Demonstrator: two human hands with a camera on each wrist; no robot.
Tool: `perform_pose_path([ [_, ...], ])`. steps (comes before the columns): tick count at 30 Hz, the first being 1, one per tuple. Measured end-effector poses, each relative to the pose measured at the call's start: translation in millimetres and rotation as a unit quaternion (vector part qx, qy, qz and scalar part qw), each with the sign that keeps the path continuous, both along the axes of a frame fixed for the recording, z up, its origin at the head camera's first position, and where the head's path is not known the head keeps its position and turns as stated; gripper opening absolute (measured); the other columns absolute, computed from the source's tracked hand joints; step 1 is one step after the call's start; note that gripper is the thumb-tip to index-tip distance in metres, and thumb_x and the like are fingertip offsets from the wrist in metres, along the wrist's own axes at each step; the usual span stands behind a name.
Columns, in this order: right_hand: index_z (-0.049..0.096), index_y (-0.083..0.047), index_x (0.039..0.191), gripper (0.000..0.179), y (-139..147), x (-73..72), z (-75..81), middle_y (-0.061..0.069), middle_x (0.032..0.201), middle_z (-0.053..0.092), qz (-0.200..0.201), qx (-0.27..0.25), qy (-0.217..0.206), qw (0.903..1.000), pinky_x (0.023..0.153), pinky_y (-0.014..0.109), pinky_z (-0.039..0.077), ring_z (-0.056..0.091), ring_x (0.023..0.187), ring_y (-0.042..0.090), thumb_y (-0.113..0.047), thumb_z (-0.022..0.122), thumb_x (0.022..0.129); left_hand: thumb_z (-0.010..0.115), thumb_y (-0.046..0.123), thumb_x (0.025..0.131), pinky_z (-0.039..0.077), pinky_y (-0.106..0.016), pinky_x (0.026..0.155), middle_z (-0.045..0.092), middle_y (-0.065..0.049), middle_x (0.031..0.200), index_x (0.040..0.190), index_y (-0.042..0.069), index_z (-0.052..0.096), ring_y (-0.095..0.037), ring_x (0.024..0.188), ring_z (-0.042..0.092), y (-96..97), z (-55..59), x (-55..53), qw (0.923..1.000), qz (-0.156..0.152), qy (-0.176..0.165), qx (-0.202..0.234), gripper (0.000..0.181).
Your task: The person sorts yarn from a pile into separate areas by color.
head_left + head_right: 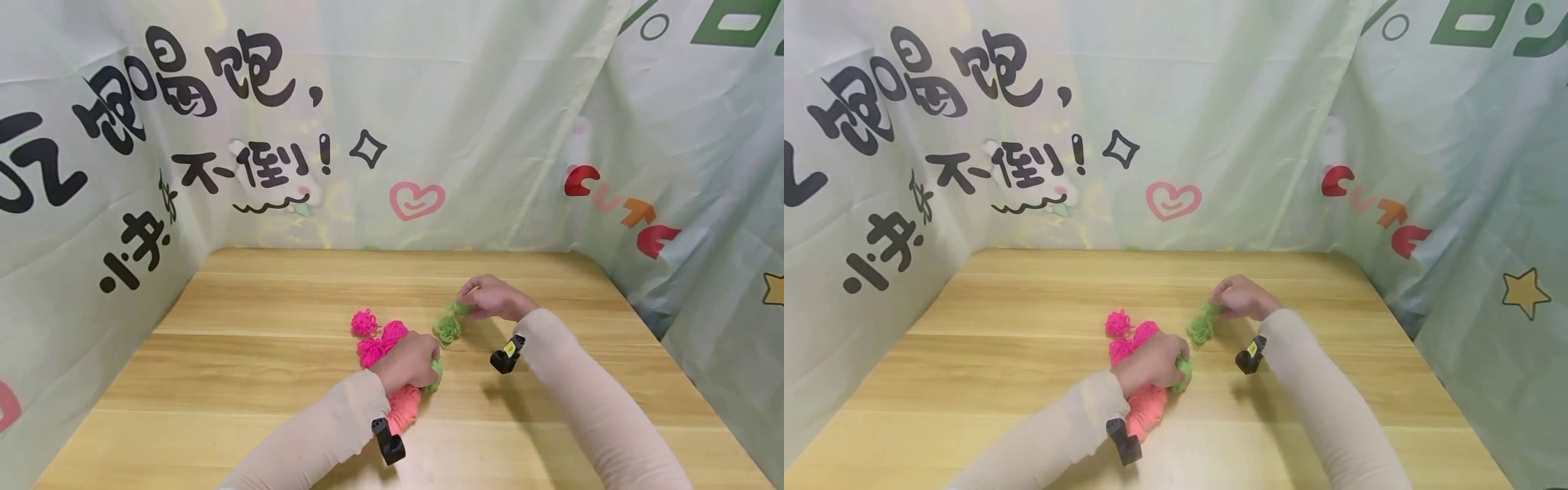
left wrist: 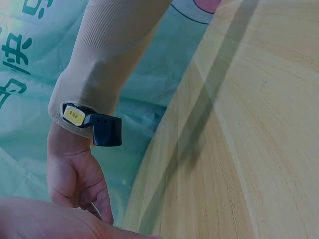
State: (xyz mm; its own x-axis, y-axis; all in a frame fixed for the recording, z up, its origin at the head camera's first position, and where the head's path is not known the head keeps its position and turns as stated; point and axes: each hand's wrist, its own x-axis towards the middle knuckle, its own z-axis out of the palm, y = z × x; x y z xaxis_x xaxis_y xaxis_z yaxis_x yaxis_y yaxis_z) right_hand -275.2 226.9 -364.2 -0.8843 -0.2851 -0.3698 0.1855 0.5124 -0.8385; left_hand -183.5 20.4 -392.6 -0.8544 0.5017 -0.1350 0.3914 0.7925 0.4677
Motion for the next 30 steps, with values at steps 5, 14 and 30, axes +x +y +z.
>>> perform_pose_path([
  [5,0.046,0.011,0.128,0.038,6.2,0.8,3.3,0.020,0.117,0.051,0.005,-0.014,-0.007,0.9999,0.097,0.047,0.046,0.058,0.104,0.029,-0.012,0.054,0.099,0.078,0.010,0.075,0.043,-0.023,0.055,0.058,0.002,0.074,0.087,0.006,0.070,-0.014,0.068,0.050,0.4,-0.8,-0.2,1.0000,-0.005,0.006,-0.003,0.015],
  [14,0.045,0.013,0.129,0.040,16.2,0.6,5.6,0.021,0.120,0.050,0.012,-0.010,0.004,0.9999,0.098,0.047,0.045,0.058,0.106,0.028,-0.014,0.053,0.100,0.079,0.010,0.074,0.044,-0.023,0.057,0.059,0.002,0.076,0.089,0.006,0.070,-0.014,0.070,0.050,-0.8,0.0,0.8,1.0000,0.000,0.009,0.000,0.017],
  [30,0.043,0.012,0.129,0.041,31.0,-0.1,13.0,0.018,0.117,0.049,0.005,-0.019,0.015,0.9997,0.099,0.047,0.045,0.059,0.100,0.023,-0.015,0.053,0.101,0.076,0.008,0.076,0.041,-0.023,0.051,0.056,0.000,0.074,0.092,0.004,0.069,-0.014,0.064,0.049,-0.5,0.3,0.1,0.9999,0.002,-0.013,0.005,0.018],
])
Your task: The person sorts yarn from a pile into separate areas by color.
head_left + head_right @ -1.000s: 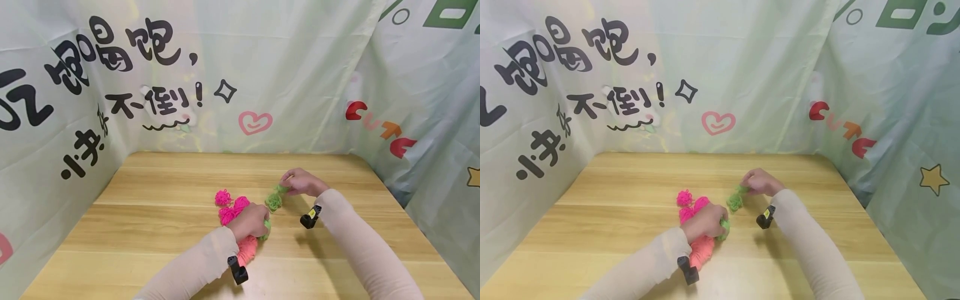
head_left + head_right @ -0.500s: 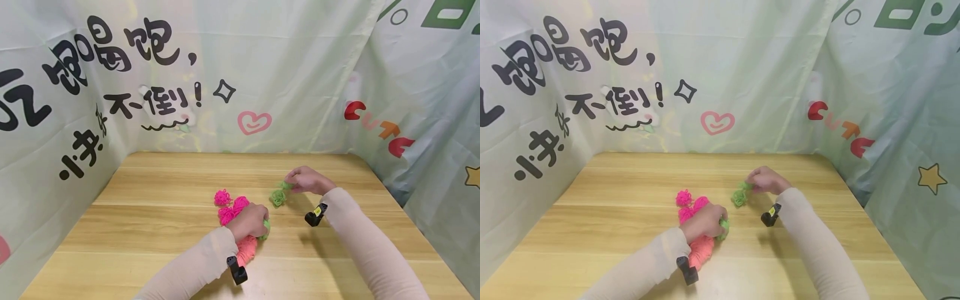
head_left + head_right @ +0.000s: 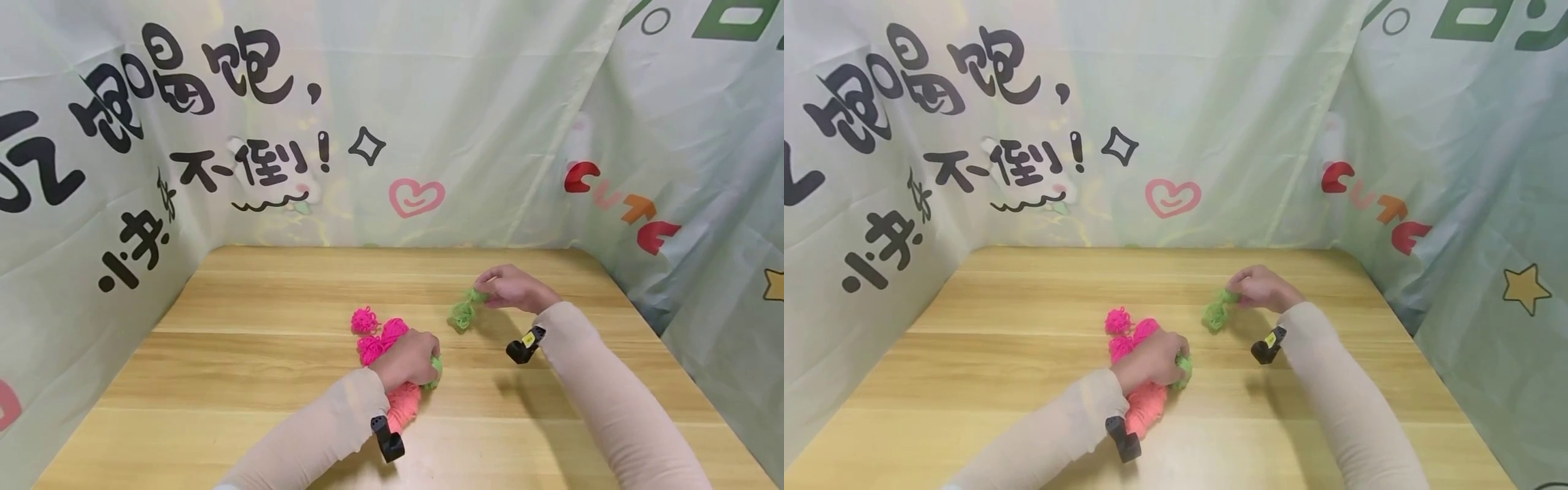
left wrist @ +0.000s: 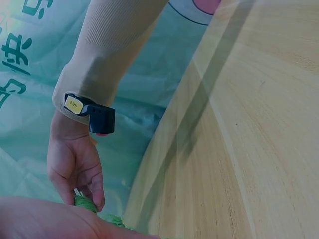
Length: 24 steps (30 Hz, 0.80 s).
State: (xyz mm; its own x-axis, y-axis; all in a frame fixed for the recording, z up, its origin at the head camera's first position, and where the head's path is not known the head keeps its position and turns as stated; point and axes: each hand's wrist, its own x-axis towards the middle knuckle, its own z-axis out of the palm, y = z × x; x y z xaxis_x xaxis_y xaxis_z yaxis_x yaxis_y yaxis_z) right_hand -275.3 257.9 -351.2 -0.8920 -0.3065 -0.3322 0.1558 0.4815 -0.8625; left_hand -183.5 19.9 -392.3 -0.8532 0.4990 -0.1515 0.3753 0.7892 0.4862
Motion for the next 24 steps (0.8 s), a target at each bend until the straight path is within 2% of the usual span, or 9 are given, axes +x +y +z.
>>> perform_pose_path([
  [9,0.041,0.011,0.130,0.041,10.3,0.3,8.8,0.016,0.111,0.051,-0.015,-0.011,-0.002,0.9998,0.098,0.046,0.046,0.060,0.094,0.020,-0.015,0.053,0.101,0.076,0.007,0.076,0.041,-0.023,0.050,0.056,0.000,0.074,0.091,0.004,0.069,-0.014,0.063,0.048,0.9,-0.2,-0.1,1.0000,0.000,-0.002,0.001,0.017],
  [17,0.041,0.010,0.131,0.042,22.8,-2.0,8.9,0.015,0.109,0.049,-0.024,0.001,0.003,0.9997,0.097,0.046,0.047,0.057,0.088,0.017,-0.017,0.053,0.101,0.075,0.004,0.076,0.039,-0.022,0.047,0.055,-0.001,0.072,0.088,0.003,0.068,-0.013,0.059,0.045,0.5,-1.3,0.5,0.9999,0.001,-0.004,0.012,0.014],
  [24,0.039,0.011,0.131,0.042,32.1,1.3,8.6,0.015,0.113,0.046,-0.031,-0.002,-0.001,0.9995,0.096,0.043,0.048,0.058,0.090,0.017,-0.016,0.052,0.101,0.074,0.004,0.076,0.038,-0.022,0.046,0.054,-0.001,0.070,0.086,0.004,0.067,-0.012,0.057,0.044,1.4,-1.6,1.9,0.9998,0.001,-0.008,0.018,0.012],
])
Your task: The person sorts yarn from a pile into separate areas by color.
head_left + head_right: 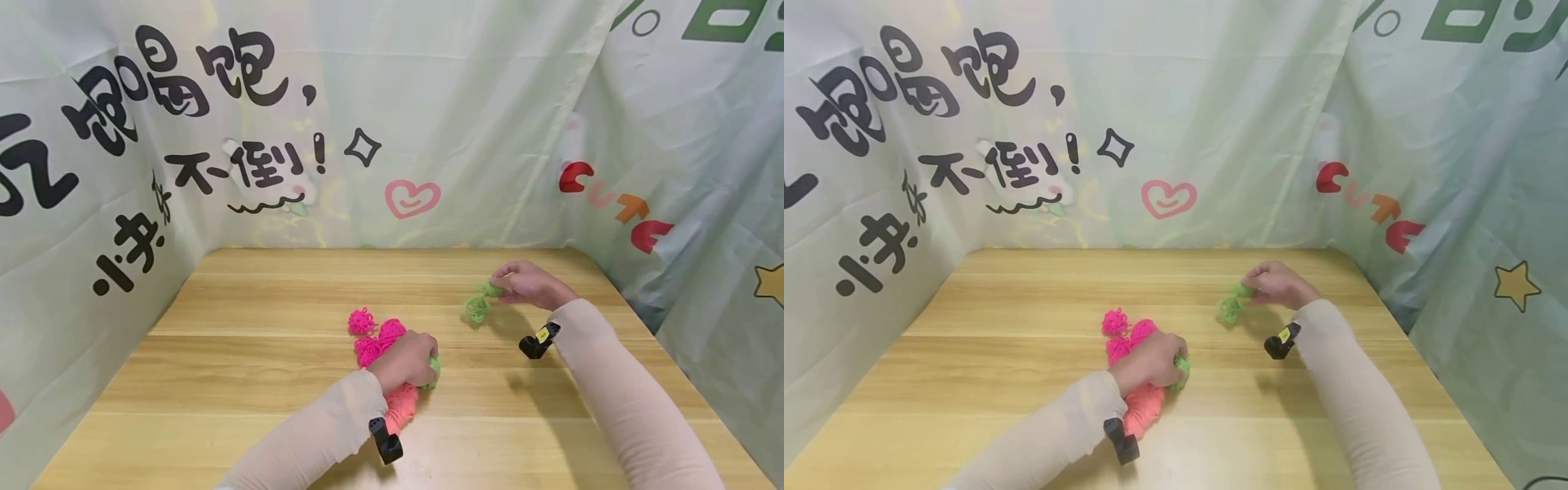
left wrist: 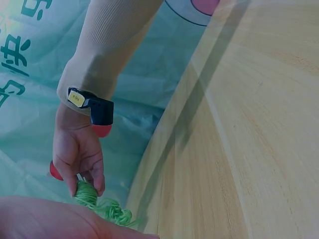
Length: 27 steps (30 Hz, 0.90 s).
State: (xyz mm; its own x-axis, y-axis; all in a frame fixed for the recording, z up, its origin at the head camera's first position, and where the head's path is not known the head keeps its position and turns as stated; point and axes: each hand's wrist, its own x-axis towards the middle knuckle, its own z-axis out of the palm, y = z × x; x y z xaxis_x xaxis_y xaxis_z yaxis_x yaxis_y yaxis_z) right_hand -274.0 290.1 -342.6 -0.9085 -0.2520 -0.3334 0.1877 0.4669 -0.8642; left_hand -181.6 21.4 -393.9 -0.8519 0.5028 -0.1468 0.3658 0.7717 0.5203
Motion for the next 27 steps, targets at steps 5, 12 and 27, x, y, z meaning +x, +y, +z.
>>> perform_pose_path([
  [5,0.037,0.011,0.132,0.044,6.4,2.1,0.5,0.017,0.116,0.044,-0.003,-0.001,0.002,1.0000,0.093,0.040,0.050,0.058,0.092,0.019,-0.016,0.052,0.101,0.074,0.004,0.076,0.039,-0.021,0.046,0.054,0.000,0.070,0.088,0.004,0.068,-0.011,0.058,0.044,0.6,0.2,-0.2,1.0000,0.000,0.002,0.000,0.014],
  [12,0.040,0.010,0.129,0.039,14.5,5.3,-3.9,0.015,0.113,0.047,-0.009,0.000,0.003,1.0000,0.091,0.038,0.051,0.059,0.095,0.023,-0.015,0.051,0.102,0.073,0.003,0.077,0.038,-0.021,0.046,0.054,-0.001,0.070,0.085,0.004,0.066,-0.011,0.056,0.043,-0.1,-2.1,4.4,1.0000,0.004,-0.006,0.002,0.011],
  [27,0.037,0.011,0.132,0.042,35.2,7.3,-3.6,0.015,0.119,0.047,-0.023,-0.006,0.010,0.9997,0.090,0.035,0.052,0.059,0.093,0.015,-0.017,0.050,0.102,0.077,0.014,0.080,0.042,-0.022,0.051,0.053,0.000,0.076,0.093,0.005,0.068,-0.013,0.066,0.048,6.0,-2.8,1.8,0.9999,-0.003,-0.001,-0.014,0.019],
])
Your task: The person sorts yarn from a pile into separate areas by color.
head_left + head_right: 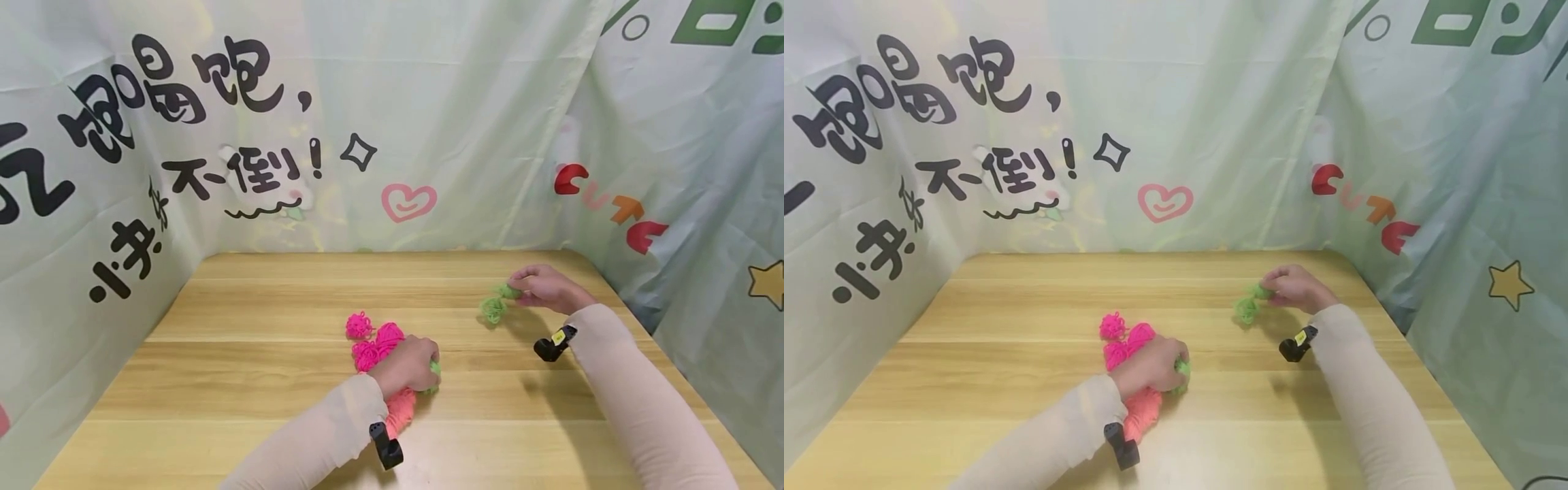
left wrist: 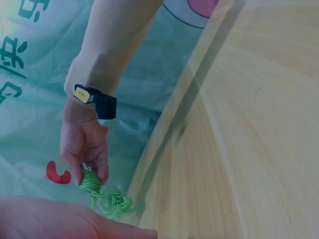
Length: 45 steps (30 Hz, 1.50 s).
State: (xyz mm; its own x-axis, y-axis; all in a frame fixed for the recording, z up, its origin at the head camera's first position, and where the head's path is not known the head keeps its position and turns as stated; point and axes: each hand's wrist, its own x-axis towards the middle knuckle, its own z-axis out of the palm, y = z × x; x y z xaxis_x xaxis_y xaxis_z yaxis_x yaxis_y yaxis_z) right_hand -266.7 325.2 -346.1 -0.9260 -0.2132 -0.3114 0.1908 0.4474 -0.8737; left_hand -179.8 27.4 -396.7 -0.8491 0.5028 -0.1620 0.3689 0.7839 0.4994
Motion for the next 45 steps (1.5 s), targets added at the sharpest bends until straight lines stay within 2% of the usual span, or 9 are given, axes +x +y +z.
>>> perform_pose_path([
  [5,0.038,0.011,0.131,0.042,4.7,0.9,-0.5,0.015,0.120,0.046,0.001,-0.003,0.003,1.0000,0.088,0.033,0.052,0.059,0.093,0.014,-0.017,0.050,0.102,0.075,0.015,0.081,0.042,-0.022,0.054,0.053,-0.001,0.079,0.098,0.006,0.068,-0.014,0.072,0.048,1.1,-0.8,-1.0,1.0000,-0.005,0.000,-0.005,0.021],
  [15,0.035,0.012,0.134,0.047,15.9,1.0,-2.1,0.013,0.118,0.047,-0.008,-0.004,0.003,1.0000,0.089,0.033,0.052,0.060,0.095,0.015,-0.018,0.050,0.102,0.074,0.011,0.080,0.044,-0.022,0.052,0.054,-0.002,0.079,0.099,0.004,0.067,-0.014,0.068,0.049,4.1,1.9,-4.0,0.9998,0.003,-0.011,0.017,0.022],
  [25,0.040,0.009,0.127,0.038,20.7,4.3,-0.1,0.010,0.111,0.048,-0.012,-0.011,0.005,0.9999,0.082,0.027,0.053,0.060,0.092,0.016,-0.018,0.049,0.103,0.074,0.013,0.082,0.045,-0.022,0.055,0.055,-0.002,0.082,0.104,0.005,0.067,-0.014,0.071,0.051,5.7,12.8,-10.4,0.9996,0.008,-0.015,0.024,0.025],
  [32,0.043,0.007,0.120,0.030,28.4,4.0,-5.9,0.007,0.107,0.049,-0.018,-0.018,0.008,0.9996,0.083,0.029,0.054,0.059,0.086,0.012,-0.017,0.049,0.103,0.075,0.017,0.083,0.046,-0.023,0.060,0.056,-0.002,0.085,0.106,0.007,0.067,-0.015,0.077,0.051,6.2,18.2,-16.9,0.9998,0.003,-0.009,0.018,0.027],
  [37,0.043,0.006,0.121,0.029,31.8,5.3,-6.6,0.006,0.104,0.050,-0.023,-0.025,0.004,0.9994,0.082,0.030,0.054,0.058,0.083,0.011,-0.017,0.048,0.103,0.075,0.017,0.084,0.048,-0.023,0.061,0.057,-0.003,0.088,0.108,0.008,0.066,-0.015,0.078,0.053,8.1,23.4,-21.5,0.9997,0.005,-0.018,0.018,0.028],
  [45,0.044,0.005,0.119,0.028,35.4,5.5,-7.3,0.004,0.101,0.052,-0.031,-0.029,0.004,0.9991,0.079,0.028,0.054,0.058,0.081,0.012,-0.017,0.049,0.103,0.075,0.020,0.084,0.047,-0.023,0.064,0.058,-0.003,0.093,0.109,0.009,0.067,-0.016,0.083,0.052,8.1,32.7,-28.3,0.9998,-0.003,0.001,0.021,0.028],
])
